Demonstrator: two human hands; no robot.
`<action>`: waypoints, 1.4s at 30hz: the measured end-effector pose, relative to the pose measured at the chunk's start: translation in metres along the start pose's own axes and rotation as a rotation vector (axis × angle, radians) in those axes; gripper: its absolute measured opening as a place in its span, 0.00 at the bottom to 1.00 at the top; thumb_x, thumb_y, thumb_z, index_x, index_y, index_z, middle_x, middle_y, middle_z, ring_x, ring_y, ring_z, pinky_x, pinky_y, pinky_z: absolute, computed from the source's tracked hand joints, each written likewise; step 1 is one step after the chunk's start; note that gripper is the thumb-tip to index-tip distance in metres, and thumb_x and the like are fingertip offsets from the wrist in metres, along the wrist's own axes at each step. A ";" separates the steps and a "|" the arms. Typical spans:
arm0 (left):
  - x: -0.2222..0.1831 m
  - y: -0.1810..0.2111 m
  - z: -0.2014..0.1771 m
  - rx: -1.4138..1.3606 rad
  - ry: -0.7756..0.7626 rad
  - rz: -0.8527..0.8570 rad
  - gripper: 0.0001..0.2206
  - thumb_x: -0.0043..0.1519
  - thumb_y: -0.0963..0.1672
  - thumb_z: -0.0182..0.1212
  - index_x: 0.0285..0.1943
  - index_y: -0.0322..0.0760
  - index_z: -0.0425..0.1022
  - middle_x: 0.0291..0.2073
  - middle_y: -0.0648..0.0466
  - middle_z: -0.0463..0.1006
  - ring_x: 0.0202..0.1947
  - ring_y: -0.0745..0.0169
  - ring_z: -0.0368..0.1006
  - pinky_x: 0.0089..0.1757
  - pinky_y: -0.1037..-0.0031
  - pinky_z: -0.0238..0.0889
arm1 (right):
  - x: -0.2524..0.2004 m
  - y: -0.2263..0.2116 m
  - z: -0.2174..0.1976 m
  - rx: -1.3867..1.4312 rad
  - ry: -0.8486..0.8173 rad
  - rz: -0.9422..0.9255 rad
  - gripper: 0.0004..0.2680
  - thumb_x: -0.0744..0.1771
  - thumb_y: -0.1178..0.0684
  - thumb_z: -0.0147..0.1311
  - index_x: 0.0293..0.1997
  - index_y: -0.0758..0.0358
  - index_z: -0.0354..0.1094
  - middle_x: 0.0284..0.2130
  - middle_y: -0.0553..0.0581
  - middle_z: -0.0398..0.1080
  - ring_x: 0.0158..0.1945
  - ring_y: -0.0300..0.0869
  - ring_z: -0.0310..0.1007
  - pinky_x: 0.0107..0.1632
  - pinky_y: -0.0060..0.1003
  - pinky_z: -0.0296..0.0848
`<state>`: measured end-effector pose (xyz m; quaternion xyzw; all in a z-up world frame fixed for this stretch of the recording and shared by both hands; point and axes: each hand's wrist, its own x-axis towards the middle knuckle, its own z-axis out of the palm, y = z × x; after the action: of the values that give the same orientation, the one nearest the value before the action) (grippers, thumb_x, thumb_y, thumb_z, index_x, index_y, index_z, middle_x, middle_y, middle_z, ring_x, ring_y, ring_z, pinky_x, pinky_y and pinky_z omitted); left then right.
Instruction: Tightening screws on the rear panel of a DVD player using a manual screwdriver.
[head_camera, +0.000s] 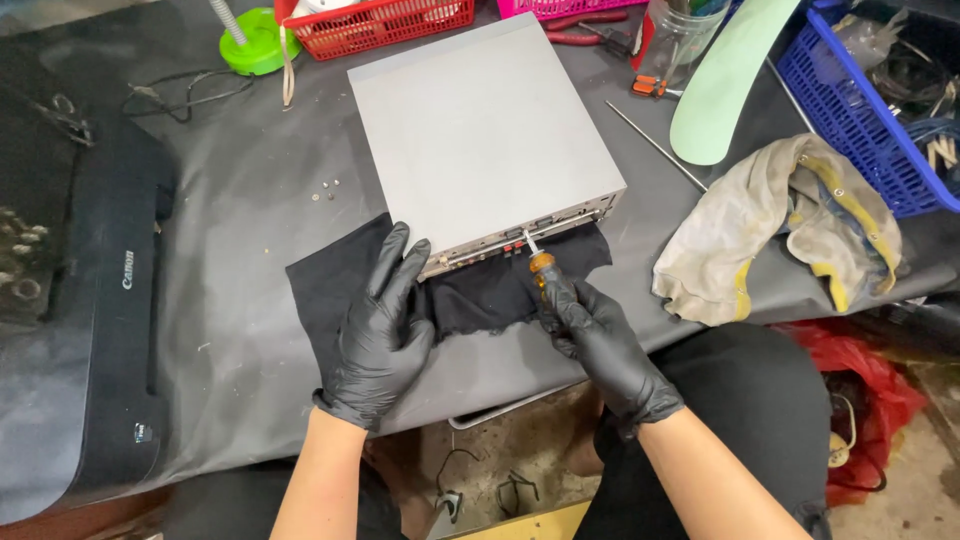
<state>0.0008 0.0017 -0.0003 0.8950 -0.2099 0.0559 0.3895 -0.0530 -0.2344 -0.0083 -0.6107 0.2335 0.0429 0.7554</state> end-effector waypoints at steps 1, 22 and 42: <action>0.001 0.000 0.000 0.000 0.001 -0.001 0.38 0.45 0.38 0.54 0.71 0.52 0.63 0.72 0.52 0.56 0.69 0.46 0.53 0.64 0.58 0.50 | -0.001 -0.001 0.000 -0.001 -0.001 0.000 0.10 0.69 0.49 0.52 0.42 0.68 0.68 0.21 0.57 0.62 0.23 0.35 0.58 0.25 0.24 0.60; -0.002 0.004 -0.001 -0.081 0.005 0.015 0.38 0.45 0.36 0.53 0.72 0.52 0.63 0.72 0.51 0.55 0.71 0.46 0.48 0.65 0.58 0.46 | -0.005 -0.005 0.001 -0.143 0.204 -0.128 0.15 0.65 0.59 0.57 0.55 0.66 0.57 0.25 0.59 0.69 0.21 0.36 0.68 0.24 0.27 0.67; -0.002 0.007 -0.004 -0.015 -0.004 -0.002 0.38 0.46 0.37 0.54 0.72 0.52 0.62 0.73 0.51 0.54 0.69 0.45 0.52 0.64 0.57 0.50 | 0.008 0.012 -0.008 -0.141 0.209 -0.118 0.20 0.64 0.57 0.59 0.62 0.62 0.58 0.34 0.60 0.71 0.36 0.39 0.74 0.39 0.29 0.74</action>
<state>-0.0041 0.0007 0.0065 0.8925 -0.2100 0.0522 0.3959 -0.0522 -0.2407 -0.0241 -0.6762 0.2710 -0.0489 0.6833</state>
